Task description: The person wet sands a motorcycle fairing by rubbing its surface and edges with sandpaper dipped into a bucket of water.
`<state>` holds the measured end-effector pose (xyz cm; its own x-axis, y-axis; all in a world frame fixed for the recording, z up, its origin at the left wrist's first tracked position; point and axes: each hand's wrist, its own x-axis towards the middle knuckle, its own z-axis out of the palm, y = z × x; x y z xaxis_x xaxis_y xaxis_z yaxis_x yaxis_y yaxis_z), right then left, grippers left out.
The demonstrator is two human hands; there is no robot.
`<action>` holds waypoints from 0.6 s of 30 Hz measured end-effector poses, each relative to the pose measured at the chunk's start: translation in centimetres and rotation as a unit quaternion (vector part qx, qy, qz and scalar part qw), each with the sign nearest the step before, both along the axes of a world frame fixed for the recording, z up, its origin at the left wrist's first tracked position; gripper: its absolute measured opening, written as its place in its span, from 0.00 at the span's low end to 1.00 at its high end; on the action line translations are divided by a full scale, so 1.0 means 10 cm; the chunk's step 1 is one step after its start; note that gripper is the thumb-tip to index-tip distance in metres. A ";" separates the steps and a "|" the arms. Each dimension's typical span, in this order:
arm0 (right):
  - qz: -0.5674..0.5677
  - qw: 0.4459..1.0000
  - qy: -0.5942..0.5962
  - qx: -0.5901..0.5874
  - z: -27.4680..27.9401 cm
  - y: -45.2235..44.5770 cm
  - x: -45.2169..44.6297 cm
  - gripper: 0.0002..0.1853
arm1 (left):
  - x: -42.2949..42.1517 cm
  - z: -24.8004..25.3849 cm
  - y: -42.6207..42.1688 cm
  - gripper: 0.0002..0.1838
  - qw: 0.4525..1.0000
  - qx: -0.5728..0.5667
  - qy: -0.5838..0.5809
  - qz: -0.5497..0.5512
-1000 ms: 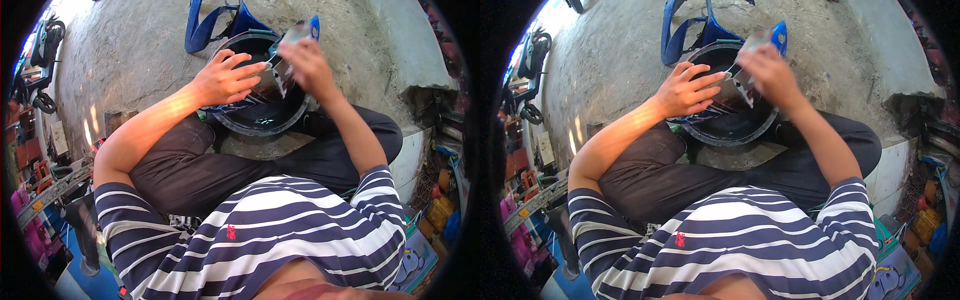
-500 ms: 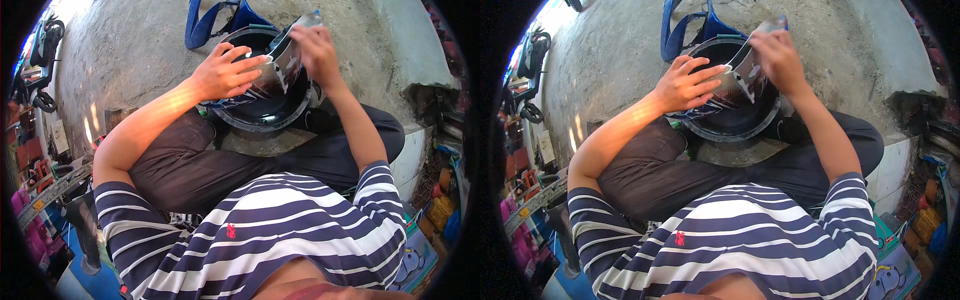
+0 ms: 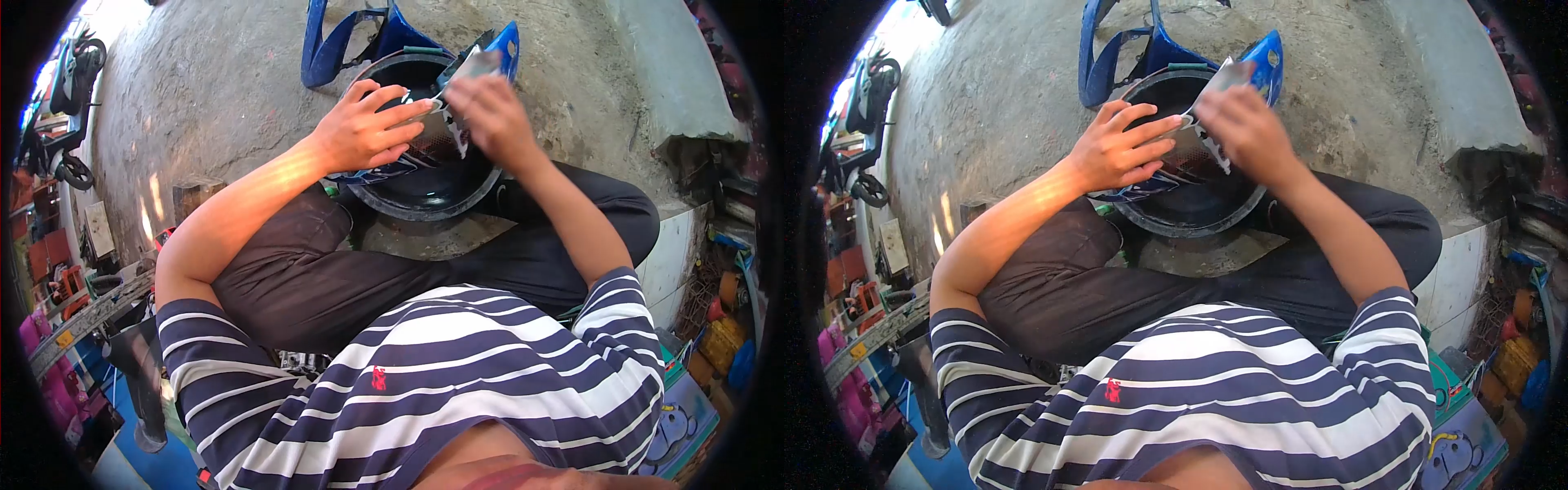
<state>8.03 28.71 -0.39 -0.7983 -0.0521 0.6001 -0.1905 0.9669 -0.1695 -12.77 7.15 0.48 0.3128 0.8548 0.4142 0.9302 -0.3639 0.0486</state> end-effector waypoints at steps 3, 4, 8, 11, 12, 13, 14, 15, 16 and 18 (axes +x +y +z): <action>-0.012 1.000 -0.010 -0.026 -0.02 0.01 -0.03 0.23 | -0.01 0.01 -0.01 0.18 1.000 -0.005 0.005 0.002; -0.045 0.999 0.003 -0.029 -0.02 0.19 -0.09 0.23 | -0.01 0.03 0.00 0.18 1.000 -0.002 0.010 0.003; -0.065 0.998 -0.001 -0.020 0.02 0.22 -0.09 0.25 | -0.01 -0.01 -0.01 0.19 1.000 0.011 -0.002 -0.004; 0.004 1.000 -0.021 -0.015 -0.02 -0.01 0.01 0.25 | -0.02 -0.01 0.01 0.19 1.000 0.002 -0.002 -0.002; 0.006 1.000 -0.021 -0.016 0.01 -0.01 0.01 0.24 | -0.02 -0.02 -0.01 0.18 1.000 -0.001 -0.003 0.000; -0.023 0.999 0.000 -0.029 0.00 0.08 -0.04 0.23 | -0.01 0.00 -0.01 0.18 1.000 0.000 0.004 0.001; -0.053 0.997 0.019 -0.043 -0.03 0.22 -0.11 0.22 | -0.02 0.02 -0.01 0.18 1.000 -0.001 0.011 0.003; -0.092 0.993 0.022 -0.068 -0.03 0.31 -0.15 0.22 | -0.01 0.04 -0.01 0.18 1.000 0.001 0.018 0.006; -0.085 0.994 0.023 -0.060 -0.03 0.30 -0.15 0.22 | -0.02 0.03 -0.01 0.19 1.000 -0.001 0.014 0.005; -0.072 0.996 0.026 -0.045 -0.03 0.17 -0.08 0.22 | -0.01 0.00 -0.01 0.20 1.000 -0.002 0.006 0.000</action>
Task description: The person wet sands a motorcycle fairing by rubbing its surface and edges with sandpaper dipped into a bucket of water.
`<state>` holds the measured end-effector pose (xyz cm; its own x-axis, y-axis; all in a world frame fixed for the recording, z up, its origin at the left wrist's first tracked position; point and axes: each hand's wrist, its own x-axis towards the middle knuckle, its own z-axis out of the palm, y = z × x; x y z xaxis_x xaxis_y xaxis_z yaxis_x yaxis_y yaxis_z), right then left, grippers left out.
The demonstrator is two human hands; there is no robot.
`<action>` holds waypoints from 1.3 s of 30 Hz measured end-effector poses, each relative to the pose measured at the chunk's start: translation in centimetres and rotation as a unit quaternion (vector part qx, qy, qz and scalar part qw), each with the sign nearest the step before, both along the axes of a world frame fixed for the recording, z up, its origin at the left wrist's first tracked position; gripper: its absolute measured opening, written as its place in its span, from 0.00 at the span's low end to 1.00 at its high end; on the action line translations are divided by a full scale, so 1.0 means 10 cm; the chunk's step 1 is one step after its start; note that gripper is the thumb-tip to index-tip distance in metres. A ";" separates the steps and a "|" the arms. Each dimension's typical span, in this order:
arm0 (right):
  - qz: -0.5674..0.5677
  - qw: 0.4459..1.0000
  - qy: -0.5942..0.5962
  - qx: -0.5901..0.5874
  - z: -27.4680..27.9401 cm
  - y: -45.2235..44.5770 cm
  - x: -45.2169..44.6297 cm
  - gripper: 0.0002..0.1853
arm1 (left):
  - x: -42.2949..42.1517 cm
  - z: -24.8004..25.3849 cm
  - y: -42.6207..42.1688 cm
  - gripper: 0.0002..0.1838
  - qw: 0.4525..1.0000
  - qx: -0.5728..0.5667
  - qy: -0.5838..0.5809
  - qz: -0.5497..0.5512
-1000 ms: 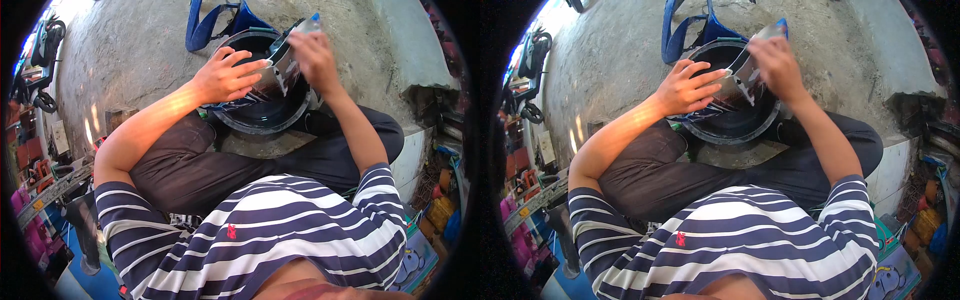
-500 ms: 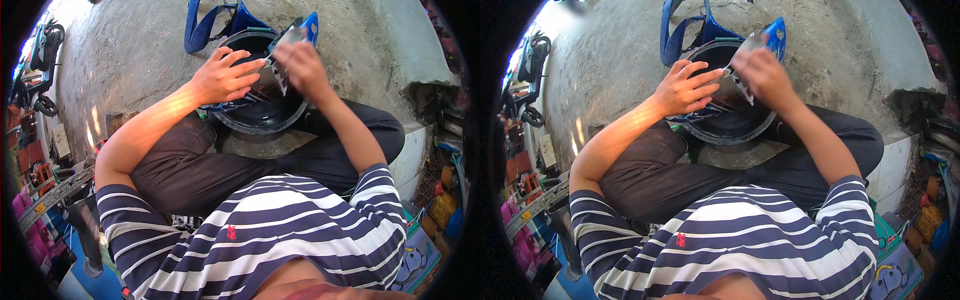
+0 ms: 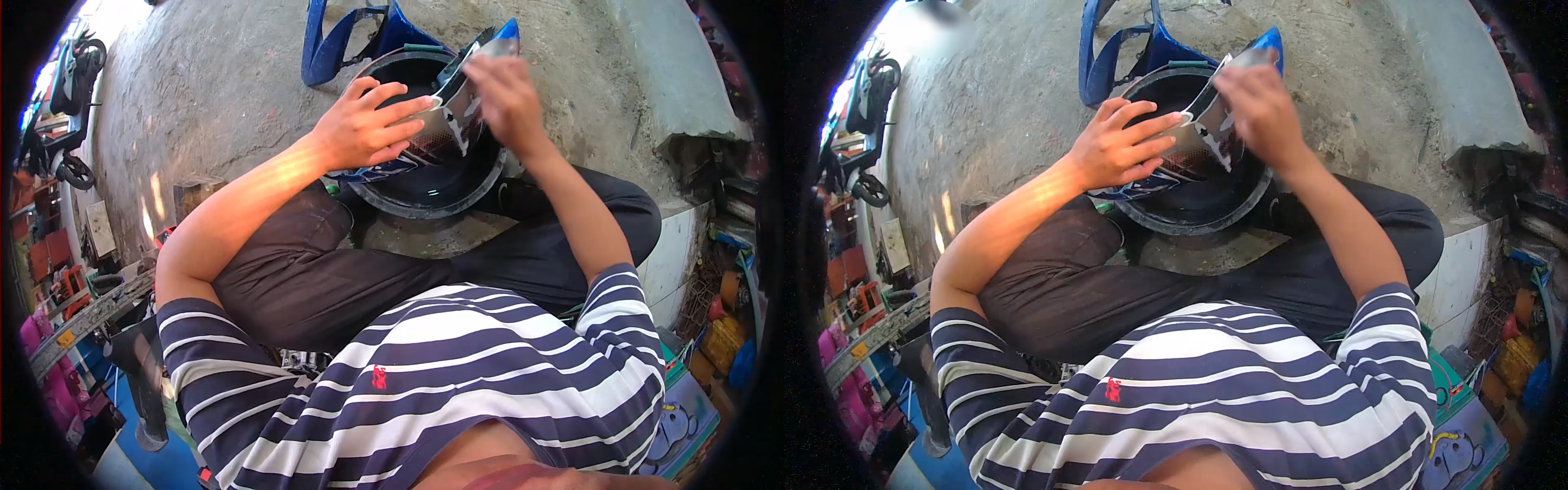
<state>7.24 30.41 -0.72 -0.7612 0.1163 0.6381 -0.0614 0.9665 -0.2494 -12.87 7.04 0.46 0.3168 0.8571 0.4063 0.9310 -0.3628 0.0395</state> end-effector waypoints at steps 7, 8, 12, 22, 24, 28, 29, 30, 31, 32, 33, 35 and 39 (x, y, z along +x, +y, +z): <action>-0.017 0.999 0.015 -0.023 -0.02 0.23 -0.09 0.22 | 0.02 0.05 0.00 0.20 1.000 -0.010 0.005 0.006; -0.008 1.000 0.008 -0.008 -0.03 0.22 -0.08 0.22 | 0.01 0.06 0.00 0.20 1.000 -0.009 0.003 0.004; 0.055 0.997 -0.036 0.042 0.00 -0.11 0.09 0.24 | 0.03 0.04 0.01 0.20 1.000 -0.006 -0.003 -0.001; -0.010 0.999 -0.009 0.039 0.03 -0.06 -0.03 0.18 | 0.03 0.04 0.01 0.21 1.000 -0.010 0.002 0.000; -0.046 0.999 0.012 0.020 -0.01 0.07 -0.09 0.17 | 0.04 0.02 0.01 0.20 1.000 -0.005 0.004 0.001; -0.031 0.999 0.004 0.035 0.01 0.02 -0.11 0.16 | 0.02 0.06 0.02 0.19 1.000 -0.001 0.004 -0.004; -0.029 0.998 0.008 0.048 0.03 -0.06 -0.09 0.15 | 0.03 0.05 0.00 0.20 1.000 -0.003 0.005 -0.002; -0.043 0.998 0.007 0.044 0.05 -0.02 -0.10 0.15 | 0.05 0.06 0.01 0.20 1.000 -0.004 0.006 -0.001; -0.057 0.998 0.004 0.039 0.07 0.03 -0.10 0.15 | 0.03 0.07 0.03 0.20 1.000 -0.005 0.008 0.000; -0.070 0.997 -0.002 0.032 0.06 0.08 -0.09 0.15 | 0.02 0.08 0.02 0.20 1.000 -0.008 0.008 0.002; -0.082 0.996 0.008 0.031 0.05 0.16 -0.13 0.15 | 0.03 0.08 0.01 0.21 1.000 -0.013 0.007 0.004; -0.065 0.997 0.004 0.042 0.01 0.10 -0.09 0.16 | 0.04 0.05 -0.01 0.21 1.000 -0.012 0.008 0.000; -0.068 0.996 0.003 0.054 0.01 0.04 -0.08 0.17 | 0.02 0.06 0.03 0.22 1.000 -0.006 0.012 0.000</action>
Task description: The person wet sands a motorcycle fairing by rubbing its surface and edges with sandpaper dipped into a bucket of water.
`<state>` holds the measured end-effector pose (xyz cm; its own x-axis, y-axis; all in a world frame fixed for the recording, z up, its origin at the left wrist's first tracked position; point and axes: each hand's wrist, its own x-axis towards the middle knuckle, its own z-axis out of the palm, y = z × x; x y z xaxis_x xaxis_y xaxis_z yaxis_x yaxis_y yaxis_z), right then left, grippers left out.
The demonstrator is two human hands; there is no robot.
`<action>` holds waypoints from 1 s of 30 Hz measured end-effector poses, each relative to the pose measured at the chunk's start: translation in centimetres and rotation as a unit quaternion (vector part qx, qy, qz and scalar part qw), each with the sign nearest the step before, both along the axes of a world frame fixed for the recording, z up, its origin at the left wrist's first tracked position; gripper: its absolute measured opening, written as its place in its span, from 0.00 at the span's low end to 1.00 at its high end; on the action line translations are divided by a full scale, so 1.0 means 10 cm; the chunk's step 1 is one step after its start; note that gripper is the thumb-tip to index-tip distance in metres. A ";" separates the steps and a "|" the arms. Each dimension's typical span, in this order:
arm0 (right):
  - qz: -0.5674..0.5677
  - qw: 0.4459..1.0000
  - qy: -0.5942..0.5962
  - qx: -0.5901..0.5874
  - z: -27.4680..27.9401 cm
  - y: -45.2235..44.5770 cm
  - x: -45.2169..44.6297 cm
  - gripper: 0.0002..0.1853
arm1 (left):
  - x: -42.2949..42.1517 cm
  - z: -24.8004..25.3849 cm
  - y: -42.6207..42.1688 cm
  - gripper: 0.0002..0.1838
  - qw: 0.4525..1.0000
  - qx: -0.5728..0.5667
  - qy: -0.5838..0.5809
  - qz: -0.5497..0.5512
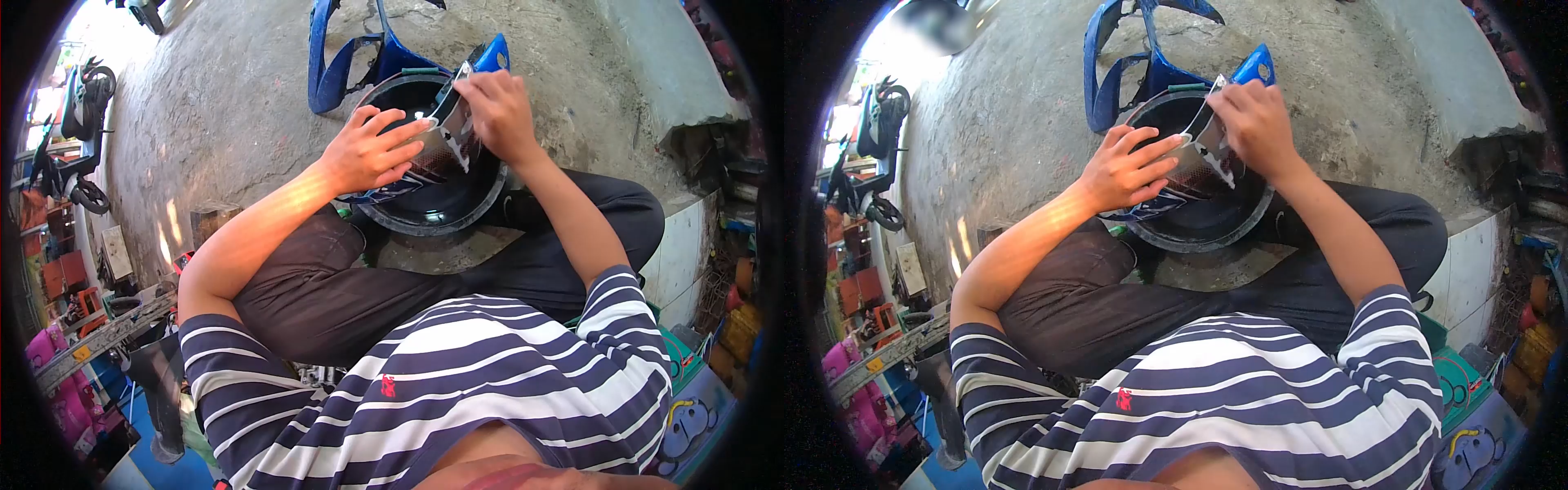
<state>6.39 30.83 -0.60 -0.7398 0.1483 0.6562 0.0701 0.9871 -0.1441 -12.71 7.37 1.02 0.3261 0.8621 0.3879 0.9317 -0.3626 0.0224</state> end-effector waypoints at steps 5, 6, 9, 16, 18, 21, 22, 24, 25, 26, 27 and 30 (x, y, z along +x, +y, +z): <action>-0.042 0.999 -0.005 0.015 -0.01 0.03 -0.01 0.16 | 0.02 0.04 -0.02 0.21 1.000 -0.017 0.016 -0.006; -0.018 1.000 0.003 -0.003 -0.02 -0.02 0.01 0.16 | 0.04 0.02 -0.02 0.20 0.999 -0.012 0.030 -0.012; 0.013 1.000 -0.004 -0.023 -0.07 0.00 0.02 0.16 | 0.07 -0.01 -0.03 0.20 0.996 -0.008 0.086 -0.021; 0.031 0.997 -0.010 -0.066 -0.04 -0.01 0.02 0.16 | 0.18 0.18 0.08 0.33 0.987 -0.130 0.092 -0.013; 0.038 0.996 0.000 -0.078 -0.02 0.00 0.00 0.16 | 0.24 0.22 0.15 0.35 0.986 -0.139 0.089 0.002; 0.012 0.992 0.009 -0.128 -0.05 0.14 -0.03 0.17 | 0.32 0.21 0.20 0.38 0.983 -0.154 0.099 0.016; 0.025 0.991 0.023 -0.131 -0.05 0.10 -0.03 0.16 | 0.34 0.23 0.21 0.39 0.981 -0.163 0.104 0.016; 0.028 0.989 0.019 -0.143 -0.06 -0.06 0.01 0.15 | 0.36 0.20 0.23 0.40 0.978 -0.170 0.116 0.014; 0.030 0.988 0.017 -0.149 -0.07 -0.10 0.01 0.15 | 0.34 0.18 0.24 0.40 0.979 -0.165 0.115 0.010; 0.027 0.990 0.011 -0.136 -0.08 -0.09 0.01 0.15 | 0.32 0.15 0.24 0.40 0.980 -0.161 0.114 0.006; 0.017 0.990 0.012 -0.142 -0.09 -0.04 0.01 0.16 | 0.31 0.12 0.23 0.41 0.981 -0.159 0.113 0.001; 0.003 0.987 0.023 -0.157 -0.11 0.09 -0.04 0.17 | 0.28 0.06 0.23 0.41 0.984 -0.137 0.116 -0.001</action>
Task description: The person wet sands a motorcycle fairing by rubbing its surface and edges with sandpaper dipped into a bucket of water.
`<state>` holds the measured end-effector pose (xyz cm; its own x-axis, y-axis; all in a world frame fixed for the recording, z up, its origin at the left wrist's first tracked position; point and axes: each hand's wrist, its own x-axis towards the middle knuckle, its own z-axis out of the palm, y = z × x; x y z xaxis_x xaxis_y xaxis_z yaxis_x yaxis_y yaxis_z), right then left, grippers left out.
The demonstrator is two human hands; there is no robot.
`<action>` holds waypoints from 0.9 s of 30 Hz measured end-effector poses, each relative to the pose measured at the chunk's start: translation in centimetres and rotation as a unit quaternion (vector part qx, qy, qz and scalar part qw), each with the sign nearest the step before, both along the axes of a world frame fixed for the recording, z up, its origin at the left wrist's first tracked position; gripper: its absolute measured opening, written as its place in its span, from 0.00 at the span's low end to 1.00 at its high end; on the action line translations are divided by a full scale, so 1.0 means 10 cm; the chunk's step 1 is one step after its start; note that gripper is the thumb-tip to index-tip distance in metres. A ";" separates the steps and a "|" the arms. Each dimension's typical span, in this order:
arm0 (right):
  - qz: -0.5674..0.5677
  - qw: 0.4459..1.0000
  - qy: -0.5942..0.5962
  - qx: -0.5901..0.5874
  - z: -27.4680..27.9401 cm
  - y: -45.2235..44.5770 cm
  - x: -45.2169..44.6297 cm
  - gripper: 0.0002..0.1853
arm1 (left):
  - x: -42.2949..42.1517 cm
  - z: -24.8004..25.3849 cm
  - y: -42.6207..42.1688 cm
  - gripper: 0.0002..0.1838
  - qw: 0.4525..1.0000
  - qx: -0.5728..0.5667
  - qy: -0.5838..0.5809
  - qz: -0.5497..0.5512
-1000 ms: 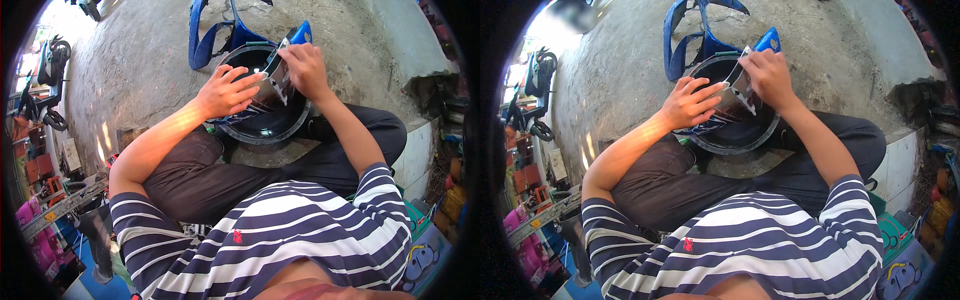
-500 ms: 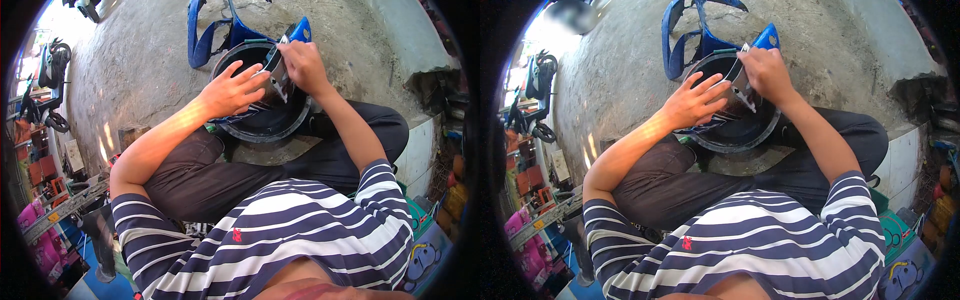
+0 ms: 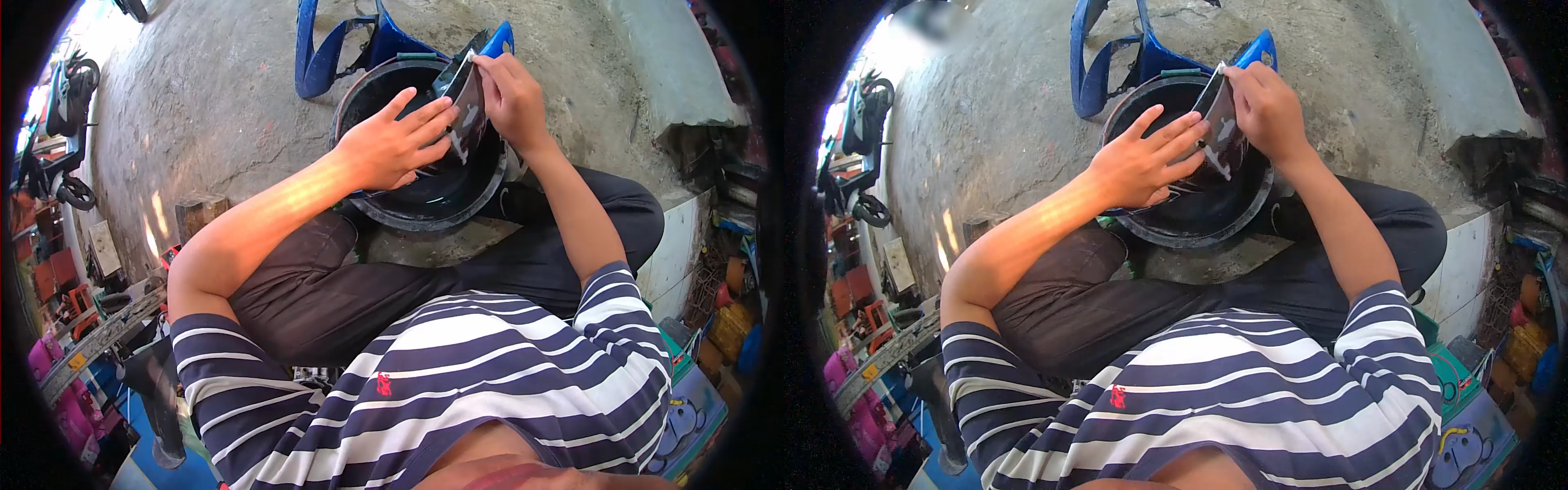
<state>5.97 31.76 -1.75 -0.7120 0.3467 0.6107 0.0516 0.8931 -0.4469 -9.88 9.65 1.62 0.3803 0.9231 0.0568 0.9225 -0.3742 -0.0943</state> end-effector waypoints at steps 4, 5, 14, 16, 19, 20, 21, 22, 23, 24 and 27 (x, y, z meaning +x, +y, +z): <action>0.025 0.999 -0.011 0.019 0.05 -0.13 0.03 0.17 | 0.10 -0.05 -0.01 0.38 0.999 0.039 0.025 0.020; 0.020 1.000 -0.013 0.019 0.05 -0.09 0.00 0.16 | 0.18 -0.13 0.00 0.37 0.996 0.067 0.043 0.038; -0.001 1.000 0.007 -0.005 0.04 -0.04 -0.01 0.14 | 0.22 -0.24 0.03 0.34 0.992 0.106 0.062 0.025; -0.003 1.000 -0.008 -0.026 0.07 -0.04 0.00 0.13 | 0.24 -0.24 0.02 0.34 0.991 0.110 0.068 0.025; -0.006 1.000 -0.011 -0.025 0.11 -0.12 0.01 0.12 | 0.24 -0.29 0.01 0.32 0.987 0.129 0.092 0.023; -0.007 1.000 -0.013 -0.022 0.08 -0.15 0.02 0.12 | 0.24 -0.31 0.01 0.31 0.985 0.136 0.102 0.021; -0.009 1.000 -0.016 -0.020 0.06 -0.17 0.03 0.12 | 0.25 -0.30 0.02 0.29 0.983 0.143 0.110 0.020; -0.012 1.000 -0.017 -0.011 0.06 -0.14 0.00 0.12 | 0.25 -0.29 0.04 0.27 0.984 0.141 0.107 0.022; -0.011 1.000 -0.007 -0.013 0.05 -0.10 -0.04 0.12 | 0.24 -0.28 0.05 0.26 0.985 0.137 0.104 0.024; -0.009 1.000 0.002 -0.016 0.04 -0.07 -0.08 0.12 | 0.24 -0.27 0.04 0.24 0.986 0.133 0.101 0.026; -0.005 1.000 0.006 -0.009 0.07 -0.11 -0.06 0.12 | 0.25 -0.32 0.04 0.22 0.978 0.156 0.136 0.014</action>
